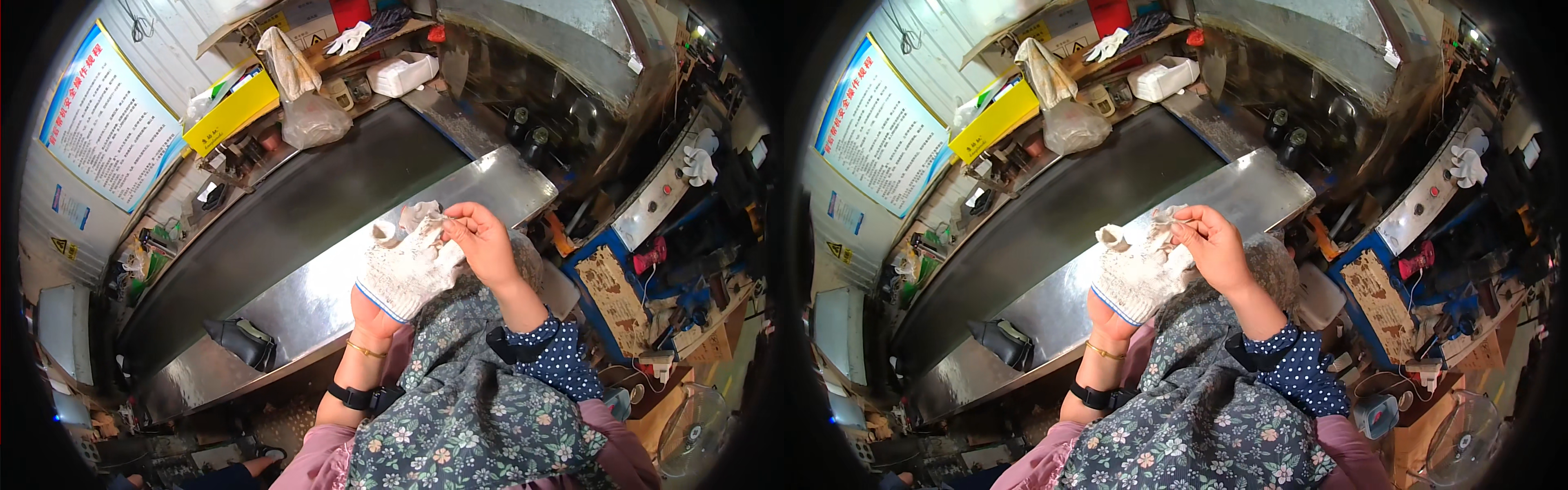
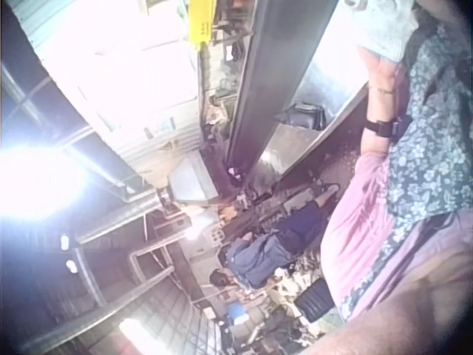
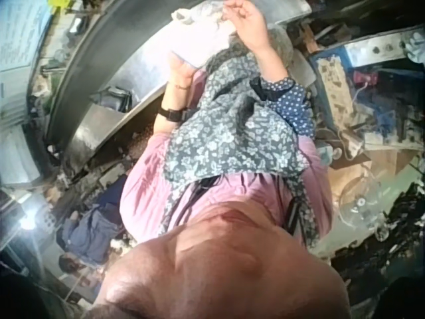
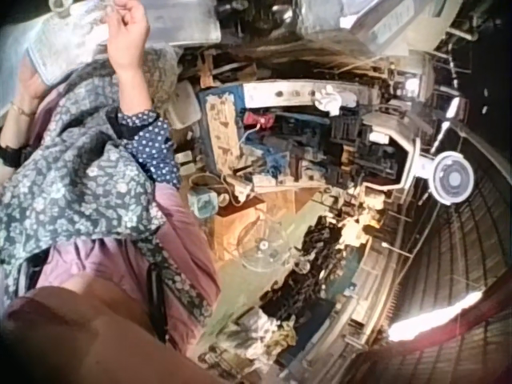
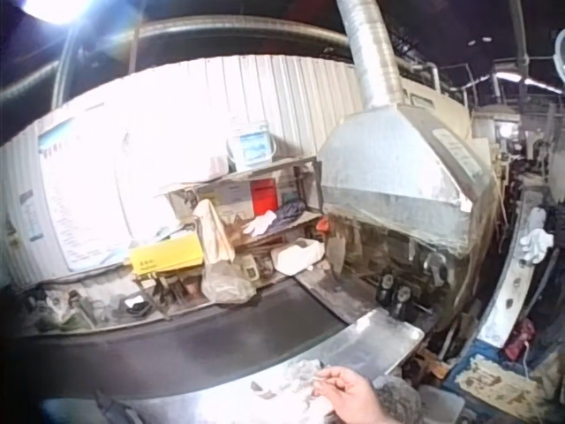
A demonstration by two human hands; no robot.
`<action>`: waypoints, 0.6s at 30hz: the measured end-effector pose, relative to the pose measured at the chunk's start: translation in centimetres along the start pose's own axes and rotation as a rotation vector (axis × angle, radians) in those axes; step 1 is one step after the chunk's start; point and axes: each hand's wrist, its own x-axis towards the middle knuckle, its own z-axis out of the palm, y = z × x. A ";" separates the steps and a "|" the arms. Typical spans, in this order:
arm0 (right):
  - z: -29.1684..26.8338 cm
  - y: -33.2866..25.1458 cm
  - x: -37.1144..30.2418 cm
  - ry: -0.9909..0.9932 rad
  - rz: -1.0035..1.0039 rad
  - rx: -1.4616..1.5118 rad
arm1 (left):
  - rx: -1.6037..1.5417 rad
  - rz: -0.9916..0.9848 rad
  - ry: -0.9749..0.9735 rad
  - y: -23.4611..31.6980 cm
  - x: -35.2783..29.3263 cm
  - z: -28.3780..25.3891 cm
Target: Manually inspect and process shoe outsoles on a conveyor belt in a factory.
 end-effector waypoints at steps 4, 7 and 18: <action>-0.3 0.6 -0.7 0.062 -0.059 0.083 | 0.092 0.059 0.059 -0.8 0.1 0.1; -0.5 -0.9 -1.6 0.031 -0.159 -0.128 | 0.122 0.062 0.049 -1.0 0.1 0.2; 0.1 -2.7 -3.2 -0.083 -0.275 -0.721 | 0.046 0.033 -0.018 -0.8 0.0 -1.2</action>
